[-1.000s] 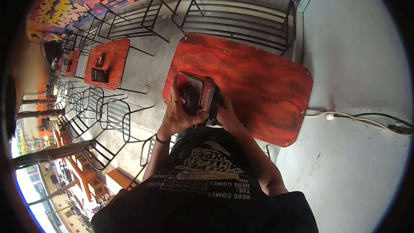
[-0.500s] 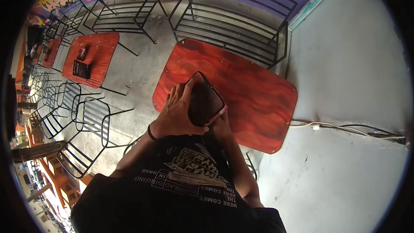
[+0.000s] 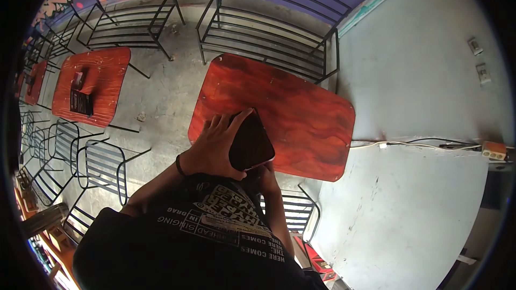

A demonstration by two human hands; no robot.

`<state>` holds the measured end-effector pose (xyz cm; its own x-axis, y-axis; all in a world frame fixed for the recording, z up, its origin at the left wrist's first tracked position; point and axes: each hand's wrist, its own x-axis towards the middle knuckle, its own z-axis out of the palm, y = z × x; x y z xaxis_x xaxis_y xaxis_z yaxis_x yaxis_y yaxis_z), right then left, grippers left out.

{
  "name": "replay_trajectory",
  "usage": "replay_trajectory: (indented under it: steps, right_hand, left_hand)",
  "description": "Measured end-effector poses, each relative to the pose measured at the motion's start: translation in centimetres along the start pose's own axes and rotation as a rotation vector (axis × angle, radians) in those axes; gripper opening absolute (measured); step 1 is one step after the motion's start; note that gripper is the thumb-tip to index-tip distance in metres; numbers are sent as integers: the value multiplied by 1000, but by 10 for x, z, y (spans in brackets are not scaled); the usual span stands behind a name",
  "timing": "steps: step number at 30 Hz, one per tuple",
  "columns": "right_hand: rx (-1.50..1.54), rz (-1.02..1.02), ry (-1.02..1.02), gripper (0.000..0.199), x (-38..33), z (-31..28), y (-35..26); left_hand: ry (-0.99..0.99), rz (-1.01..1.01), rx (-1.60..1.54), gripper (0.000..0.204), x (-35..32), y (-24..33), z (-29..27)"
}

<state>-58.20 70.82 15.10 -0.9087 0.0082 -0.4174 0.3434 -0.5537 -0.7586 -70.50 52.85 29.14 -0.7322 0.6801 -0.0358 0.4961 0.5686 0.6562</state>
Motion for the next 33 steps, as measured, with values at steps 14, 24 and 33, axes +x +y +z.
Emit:
replay_trajectory:
  steps: [14, 24, 33]
  right_hand:
    - [-200, 70, -20, 49, -26, 6, 24]
    - [442, -142, -126, 73, -19, 48, -6]
    - [520, -84, -151, 91, -17, 48, -22]
  left_hand:
    - [38, 37, -30, 127, -36, -8, -26]
    - [-25, -2, -26, 128, -47, -26, -22]
    - [-62, 161, 108, 126, -34, -8, -16]
